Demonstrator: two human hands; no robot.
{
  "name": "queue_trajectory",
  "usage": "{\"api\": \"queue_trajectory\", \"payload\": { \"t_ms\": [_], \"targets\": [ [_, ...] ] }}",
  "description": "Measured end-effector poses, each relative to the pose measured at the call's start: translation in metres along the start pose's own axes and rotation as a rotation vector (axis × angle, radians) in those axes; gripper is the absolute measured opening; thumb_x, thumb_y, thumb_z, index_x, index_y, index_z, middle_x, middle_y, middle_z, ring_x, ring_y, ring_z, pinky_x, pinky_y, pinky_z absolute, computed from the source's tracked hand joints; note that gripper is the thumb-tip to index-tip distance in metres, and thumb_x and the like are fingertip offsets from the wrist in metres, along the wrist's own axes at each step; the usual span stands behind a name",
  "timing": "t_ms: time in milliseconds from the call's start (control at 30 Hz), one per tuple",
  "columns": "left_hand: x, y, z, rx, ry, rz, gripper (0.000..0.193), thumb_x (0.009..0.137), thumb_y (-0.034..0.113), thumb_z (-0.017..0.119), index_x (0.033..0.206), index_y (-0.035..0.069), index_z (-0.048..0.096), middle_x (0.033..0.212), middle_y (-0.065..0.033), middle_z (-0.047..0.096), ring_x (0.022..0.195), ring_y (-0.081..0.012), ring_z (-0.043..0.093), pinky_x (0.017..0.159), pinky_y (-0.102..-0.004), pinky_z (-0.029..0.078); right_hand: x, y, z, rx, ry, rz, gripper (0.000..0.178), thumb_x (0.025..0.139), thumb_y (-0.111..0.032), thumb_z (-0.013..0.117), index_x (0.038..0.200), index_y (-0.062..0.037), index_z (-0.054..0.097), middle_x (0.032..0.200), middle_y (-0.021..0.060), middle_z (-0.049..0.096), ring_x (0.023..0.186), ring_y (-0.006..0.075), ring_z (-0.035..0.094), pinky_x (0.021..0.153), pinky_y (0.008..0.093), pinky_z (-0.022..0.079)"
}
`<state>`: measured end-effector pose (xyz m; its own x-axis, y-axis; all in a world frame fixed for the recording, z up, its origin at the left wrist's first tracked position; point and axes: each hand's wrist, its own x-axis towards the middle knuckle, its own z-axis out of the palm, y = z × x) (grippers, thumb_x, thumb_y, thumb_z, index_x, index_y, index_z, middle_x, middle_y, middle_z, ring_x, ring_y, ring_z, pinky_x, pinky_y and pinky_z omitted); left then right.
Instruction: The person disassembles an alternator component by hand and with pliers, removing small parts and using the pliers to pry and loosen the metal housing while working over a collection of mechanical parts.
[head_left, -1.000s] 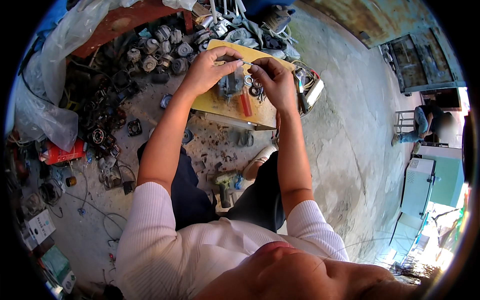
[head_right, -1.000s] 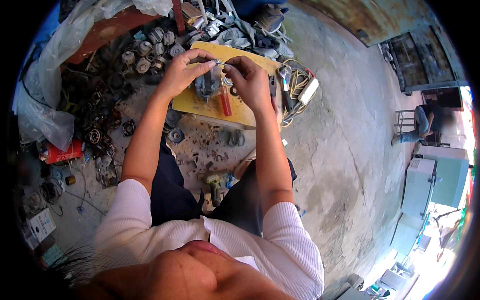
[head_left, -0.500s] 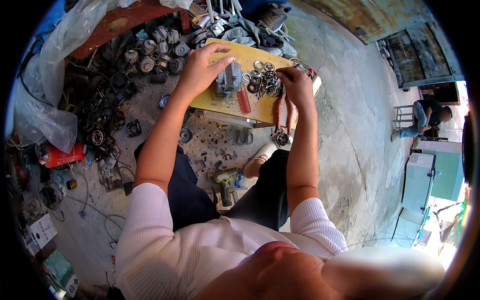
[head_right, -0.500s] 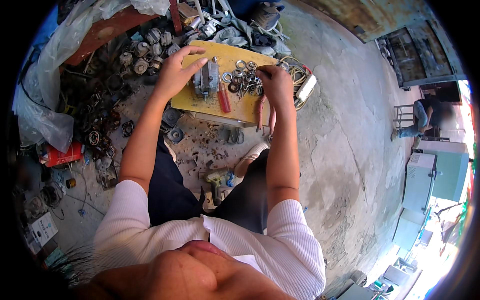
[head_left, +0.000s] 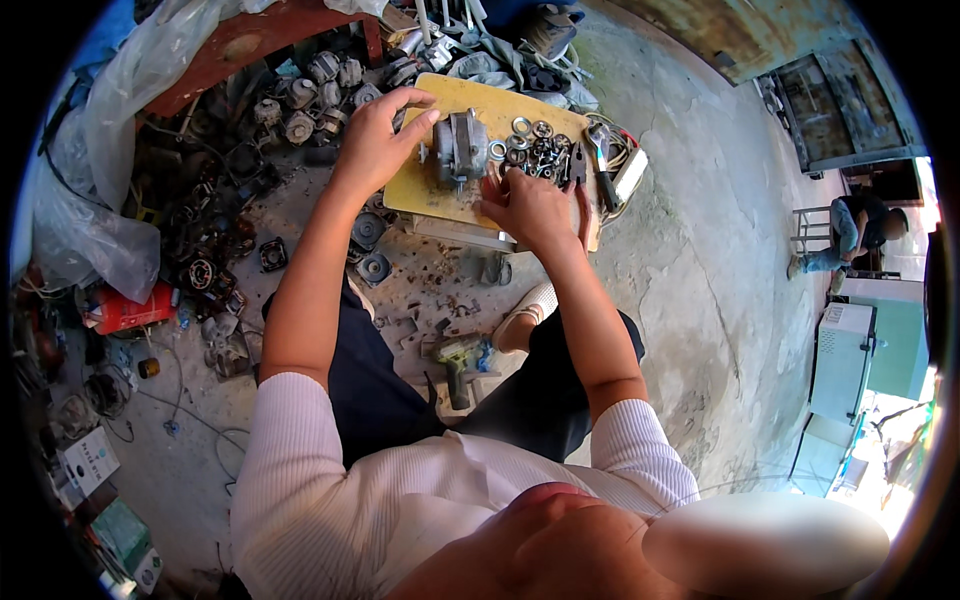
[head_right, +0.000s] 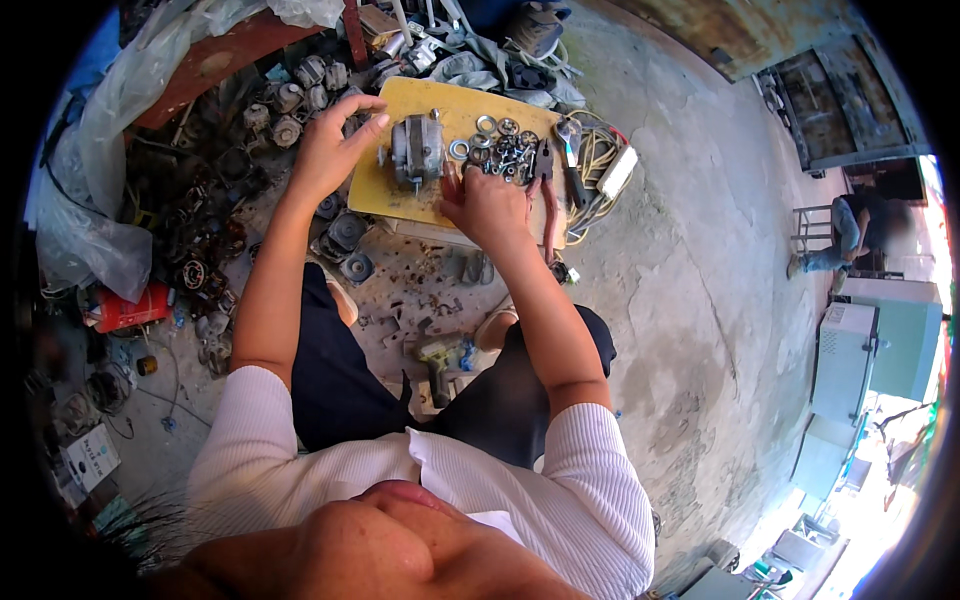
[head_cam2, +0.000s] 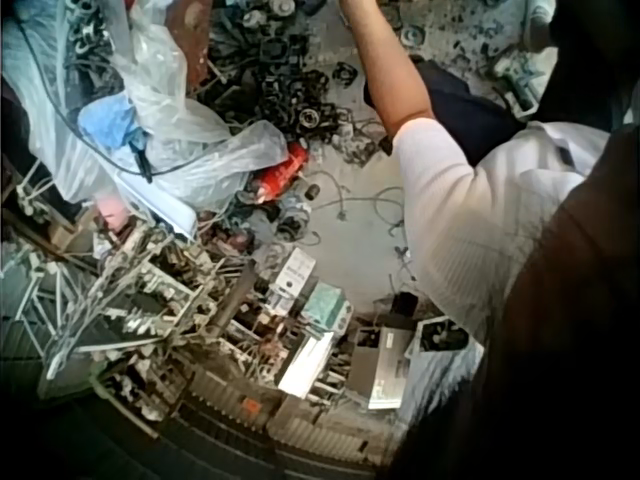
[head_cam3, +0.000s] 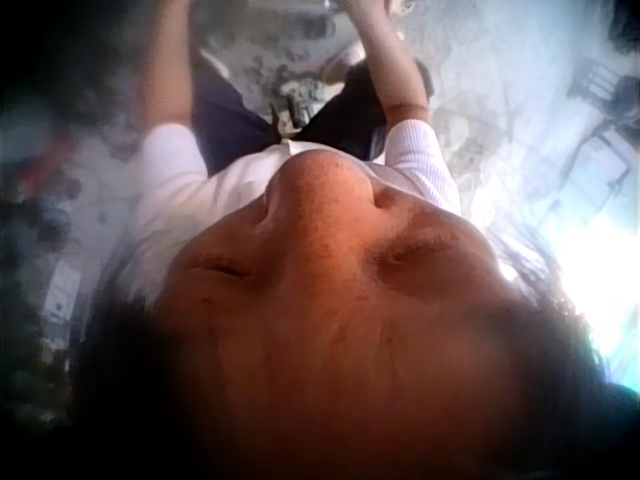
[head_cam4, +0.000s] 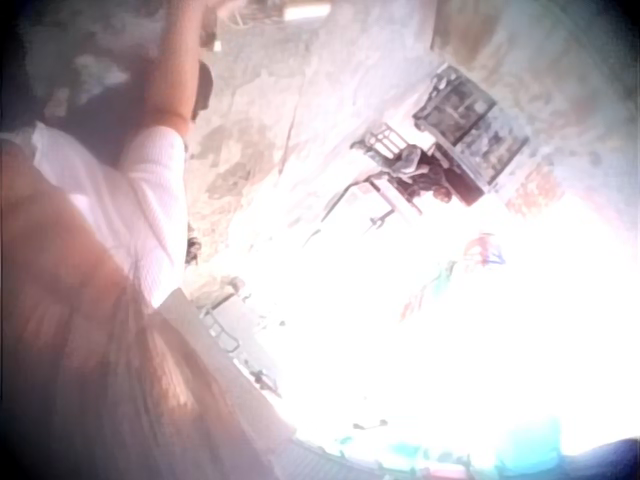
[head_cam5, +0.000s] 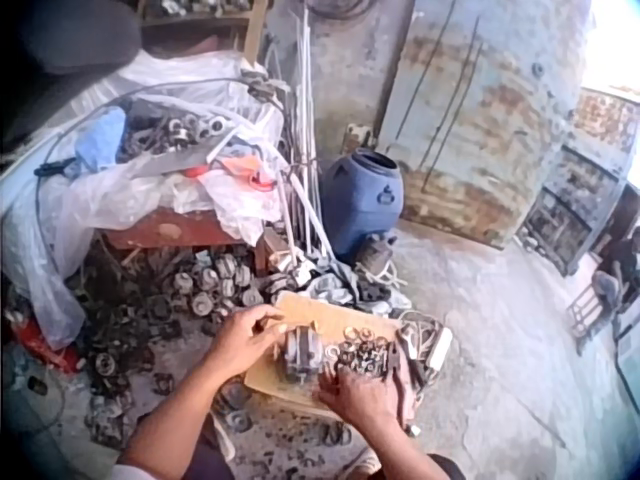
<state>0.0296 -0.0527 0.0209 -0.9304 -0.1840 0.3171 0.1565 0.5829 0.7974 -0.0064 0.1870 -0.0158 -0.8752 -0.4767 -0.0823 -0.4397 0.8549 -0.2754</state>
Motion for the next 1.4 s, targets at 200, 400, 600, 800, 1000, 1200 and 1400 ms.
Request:
{"api": "queue_trajectory", "payload": {
  "t_ms": [200, 400, 600, 800, 1000, 1200, 1400],
  "targets": [
    [-0.004, 0.001, -0.004, 0.047, -0.026, 0.038, 0.032, 0.093, 0.029, 0.068, 0.113, 0.003, 0.066, 0.109, -0.0126, 0.071, 0.103, -0.0275, 0.068, 0.090, -0.0353, 0.049, 0.001, 0.005, -0.027, 0.190, 0.128, 0.092, 0.043, 0.093, -0.045, 0.063, 0.092, -0.0022, 0.068, 0.077, 0.0149, 0.071, 0.071, 0.0294, 0.070, 0.068, 0.0397, 0.053],
    [-0.009, 0.003, -0.003, 0.074, -0.087, 0.025, 0.029, 0.088, 0.028, 0.072, 0.105, 0.005, 0.068, 0.105, -0.0117, 0.071, 0.100, -0.0293, 0.068, 0.090, -0.0376, 0.049, -0.013, 0.049, -0.063, 0.971, 0.486, -0.002, 0.029, 0.100, -0.027, 0.062, 0.110, 0.0002, 0.066, 0.083, 0.0051, 0.070, 0.070, 0.0091, 0.062, 0.062, 0.0246, 0.049],
    [-0.023, 0.011, 0.003, 0.246, -0.178, 0.101, 0.021, 0.079, 0.027, 0.079, 0.092, 0.013, 0.069, 0.099, -0.0058, 0.066, 0.104, -0.0290, 0.060, 0.106, -0.0486, 0.034, -0.025, 0.078, -0.072, 1.274, 0.474, 0.219, 0.036, 0.104, -0.039, 0.051, 0.097, -0.0065, 0.063, 0.073, -0.0027, 0.060, 0.056, 0.0030, 0.044, 0.051, 0.0185, 0.034],
    [-0.031, 0.008, 0.009, 0.359, -0.132, 0.141, 0.021, 0.075, 0.024, 0.081, 0.091, 0.015, 0.070, 0.101, -0.0023, 0.063, 0.110, -0.0274, 0.055, 0.109, -0.0542, 0.027, -0.018, 0.071, -0.051, 1.359, 0.311, 0.259, 0.040, 0.105, -0.041, 0.048, 0.093, -0.0051, 0.060, 0.071, -0.0022, 0.055, 0.060, 0.0053, 0.044, 0.053, 0.0206, 0.035],
    [-0.032, 0.005, 0.010, 0.350, -0.113, 0.158, 0.016, 0.076, 0.022, 0.081, 0.087, 0.016, 0.071, 0.100, -0.0005, 0.063, 0.111, -0.0262, 0.055, 0.110, -0.0538, 0.026, -0.014, 0.069, -0.050, 1.391, 0.260, 0.314, 0.040, 0.104, -0.042, 0.049, 0.092, -0.0056, 0.059, 0.071, -0.0023, 0.052, 0.061, 0.0052, 0.044, 0.056, 0.0200, 0.037],
    [-0.033, 0.008, 0.013, 0.348, -0.108, 0.184, 0.015, 0.076, 0.022, 0.080, 0.087, 0.016, 0.071, 0.100, 0.0004, 0.063, 0.110, -0.0268, 0.055, 0.111, -0.0575, 0.026, -0.011, 0.078, -0.034, 1.530, 0.142, 0.514, 0.044, 0.102, -0.048, 0.050, 0.088, -0.0070, 0.059, 0.070, -0.0002, 0.055, 0.054, 0.0069, 0.042, 0.044, 0.0226, 0.033],
    [-0.033, 0.006, 0.019, 0.358, -0.089, 0.169, 0.014, 0.078, 0.021, 0.079, 0.086, 0.013, 0.070, 0.126, -0.0048, 0.062, 0.123, -0.0278, 0.055, 0.111, -0.0586, 0.024, -0.008, 0.096, -0.013, 1.589, 0.010, 0.659, 0.060, 0.099, -0.064, 0.041, 0.078, -0.0102, 0.058, 0.066, 0.0001, 0.051, 0.049, 0.0087, 0.038, 0.041, 0.0237, 0.025]
  ]
}}
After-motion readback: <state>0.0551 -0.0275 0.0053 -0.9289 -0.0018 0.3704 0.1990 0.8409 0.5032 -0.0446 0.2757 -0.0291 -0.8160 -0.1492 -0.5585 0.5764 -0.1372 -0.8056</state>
